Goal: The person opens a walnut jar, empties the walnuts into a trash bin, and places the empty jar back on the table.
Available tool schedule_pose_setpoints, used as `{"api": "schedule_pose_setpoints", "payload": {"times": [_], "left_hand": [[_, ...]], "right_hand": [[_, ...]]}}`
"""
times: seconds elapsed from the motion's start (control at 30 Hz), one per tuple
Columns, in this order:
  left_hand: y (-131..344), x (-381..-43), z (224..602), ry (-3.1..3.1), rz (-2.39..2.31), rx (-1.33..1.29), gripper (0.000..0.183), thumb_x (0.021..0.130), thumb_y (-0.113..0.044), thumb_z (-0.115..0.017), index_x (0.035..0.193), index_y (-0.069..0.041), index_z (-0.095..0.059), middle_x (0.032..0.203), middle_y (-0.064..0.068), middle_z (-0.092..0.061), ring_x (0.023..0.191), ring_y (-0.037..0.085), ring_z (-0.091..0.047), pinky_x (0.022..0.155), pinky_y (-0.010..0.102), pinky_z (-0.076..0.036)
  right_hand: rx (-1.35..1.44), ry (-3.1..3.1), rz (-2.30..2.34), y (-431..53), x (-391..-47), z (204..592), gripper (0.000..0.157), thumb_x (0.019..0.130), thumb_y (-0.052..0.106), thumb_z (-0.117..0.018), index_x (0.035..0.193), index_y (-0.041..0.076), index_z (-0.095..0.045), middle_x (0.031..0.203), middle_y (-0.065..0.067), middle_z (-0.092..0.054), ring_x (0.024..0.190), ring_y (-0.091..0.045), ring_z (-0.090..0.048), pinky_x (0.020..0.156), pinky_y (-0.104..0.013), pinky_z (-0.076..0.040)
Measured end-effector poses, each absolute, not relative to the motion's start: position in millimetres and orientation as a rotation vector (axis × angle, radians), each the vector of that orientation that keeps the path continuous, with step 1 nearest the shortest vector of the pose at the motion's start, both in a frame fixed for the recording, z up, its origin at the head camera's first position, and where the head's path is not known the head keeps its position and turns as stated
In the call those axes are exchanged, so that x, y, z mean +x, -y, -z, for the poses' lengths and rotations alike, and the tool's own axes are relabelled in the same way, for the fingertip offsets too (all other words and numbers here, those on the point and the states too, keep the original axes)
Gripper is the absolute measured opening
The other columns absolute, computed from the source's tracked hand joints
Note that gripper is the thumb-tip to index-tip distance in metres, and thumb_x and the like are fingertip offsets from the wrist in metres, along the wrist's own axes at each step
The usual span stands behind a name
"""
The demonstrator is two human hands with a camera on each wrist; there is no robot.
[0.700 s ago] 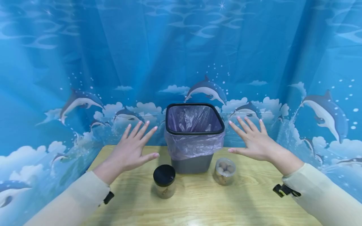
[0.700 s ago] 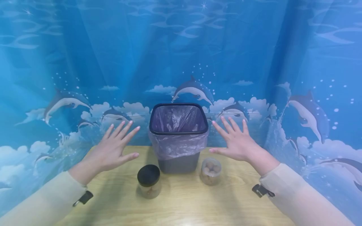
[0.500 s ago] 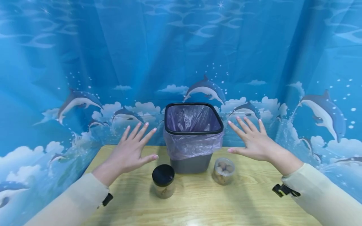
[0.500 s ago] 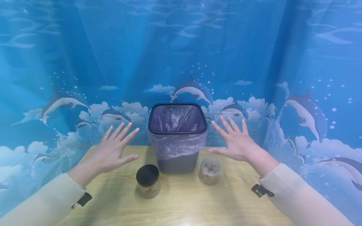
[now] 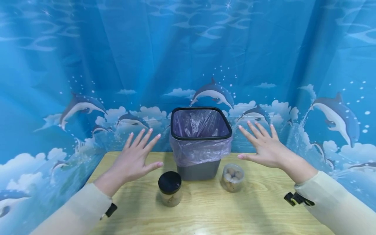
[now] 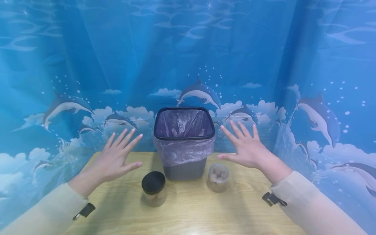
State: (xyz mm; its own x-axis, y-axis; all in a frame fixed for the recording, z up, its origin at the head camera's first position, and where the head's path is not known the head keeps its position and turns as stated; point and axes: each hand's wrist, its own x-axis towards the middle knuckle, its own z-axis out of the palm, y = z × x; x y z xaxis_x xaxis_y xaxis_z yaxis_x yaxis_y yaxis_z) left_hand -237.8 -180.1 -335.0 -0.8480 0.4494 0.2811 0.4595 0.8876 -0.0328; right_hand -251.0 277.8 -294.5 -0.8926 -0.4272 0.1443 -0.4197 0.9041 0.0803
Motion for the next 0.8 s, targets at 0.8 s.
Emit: {"api": "schedule_pose_setpoints", "payload": {"times": [0.8], "left_hand": [[184.0, -232.6, 349.8, 2.778, 0.046, -0.686, 0.094, 0.089, -0.080, -0.039, 0.162, -0.026, -0.014, 0.168, 0.010, -0.006, 0.152, 0.037, -0.001, 0.118, 0.059, 0.007]], "right_hand": [[0.646, 2.922, 0.015, -281.6, -246.7, 307.5, 0.098, 0.090, 0.072, -0.051, 0.162, 0.027, -0.002, 0.167, -0.014, 0.005, 0.150, -0.044, 0.003, 0.109, -0.072, 0.014]]}}
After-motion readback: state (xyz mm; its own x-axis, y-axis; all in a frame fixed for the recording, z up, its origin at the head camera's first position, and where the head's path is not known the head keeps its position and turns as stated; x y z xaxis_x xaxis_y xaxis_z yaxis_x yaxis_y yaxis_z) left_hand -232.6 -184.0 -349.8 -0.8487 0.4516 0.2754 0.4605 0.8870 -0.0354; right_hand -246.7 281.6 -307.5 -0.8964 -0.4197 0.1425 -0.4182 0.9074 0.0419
